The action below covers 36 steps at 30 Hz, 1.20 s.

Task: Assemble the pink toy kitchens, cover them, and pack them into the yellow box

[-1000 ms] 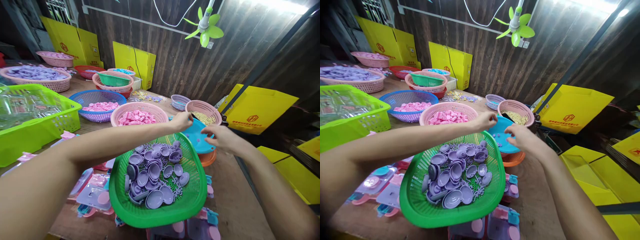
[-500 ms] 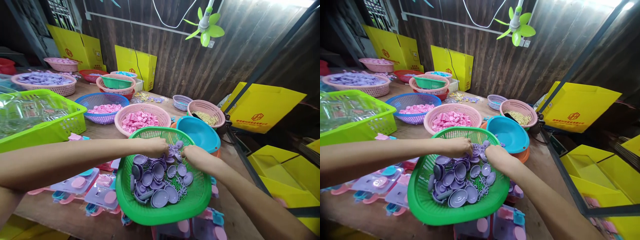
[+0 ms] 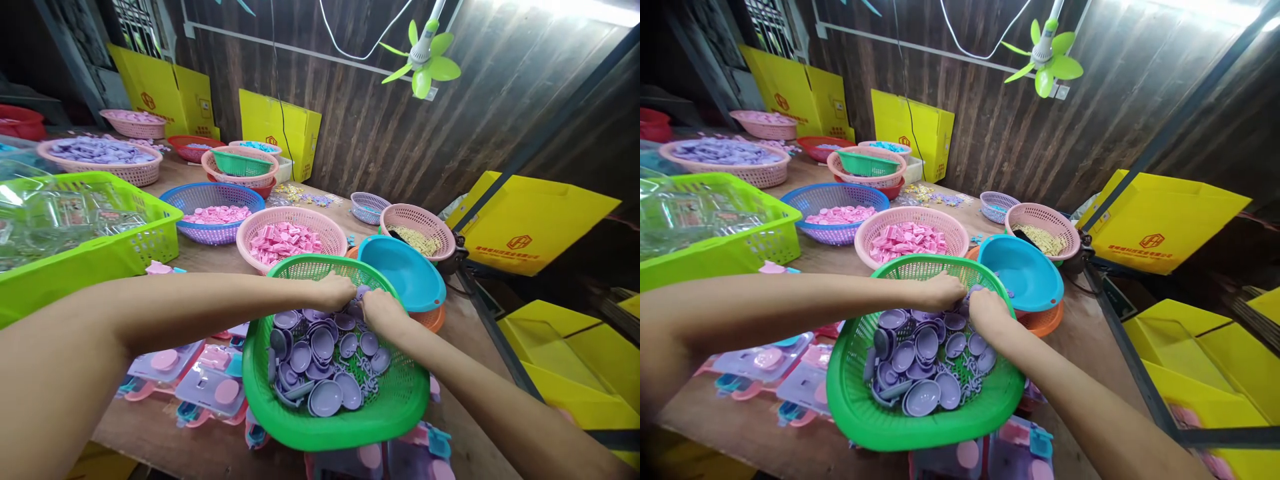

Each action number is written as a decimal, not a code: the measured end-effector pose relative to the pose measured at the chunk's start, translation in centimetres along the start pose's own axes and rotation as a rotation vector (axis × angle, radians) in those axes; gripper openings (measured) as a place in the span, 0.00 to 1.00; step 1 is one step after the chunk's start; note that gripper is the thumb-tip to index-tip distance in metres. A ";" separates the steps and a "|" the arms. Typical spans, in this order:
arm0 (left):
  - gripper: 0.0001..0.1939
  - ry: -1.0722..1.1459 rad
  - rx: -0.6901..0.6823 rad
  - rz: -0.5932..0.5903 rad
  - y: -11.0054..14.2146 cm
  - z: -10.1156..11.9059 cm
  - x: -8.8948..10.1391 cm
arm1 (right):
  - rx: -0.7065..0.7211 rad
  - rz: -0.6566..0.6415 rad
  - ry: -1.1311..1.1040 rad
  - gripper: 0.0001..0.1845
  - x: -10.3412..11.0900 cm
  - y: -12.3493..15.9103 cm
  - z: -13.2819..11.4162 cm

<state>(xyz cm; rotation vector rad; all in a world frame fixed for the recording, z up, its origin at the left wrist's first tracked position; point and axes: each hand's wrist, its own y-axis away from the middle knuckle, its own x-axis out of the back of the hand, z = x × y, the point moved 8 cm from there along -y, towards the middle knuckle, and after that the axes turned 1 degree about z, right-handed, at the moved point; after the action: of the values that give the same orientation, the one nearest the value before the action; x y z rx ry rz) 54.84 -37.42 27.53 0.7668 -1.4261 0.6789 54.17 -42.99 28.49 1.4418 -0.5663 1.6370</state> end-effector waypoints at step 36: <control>0.21 0.288 0.119 0.090 1.7 -2.3 7.6 | 1.132 -0.059 -0.388 0.22 4.2 10.1 -10.4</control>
<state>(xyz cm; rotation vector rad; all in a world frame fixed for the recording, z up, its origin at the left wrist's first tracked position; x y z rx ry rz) 55.15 -34.81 35.20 0.6687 -1.1704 0.9119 40.17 -38.82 32.11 2.5752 0.3088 1.6874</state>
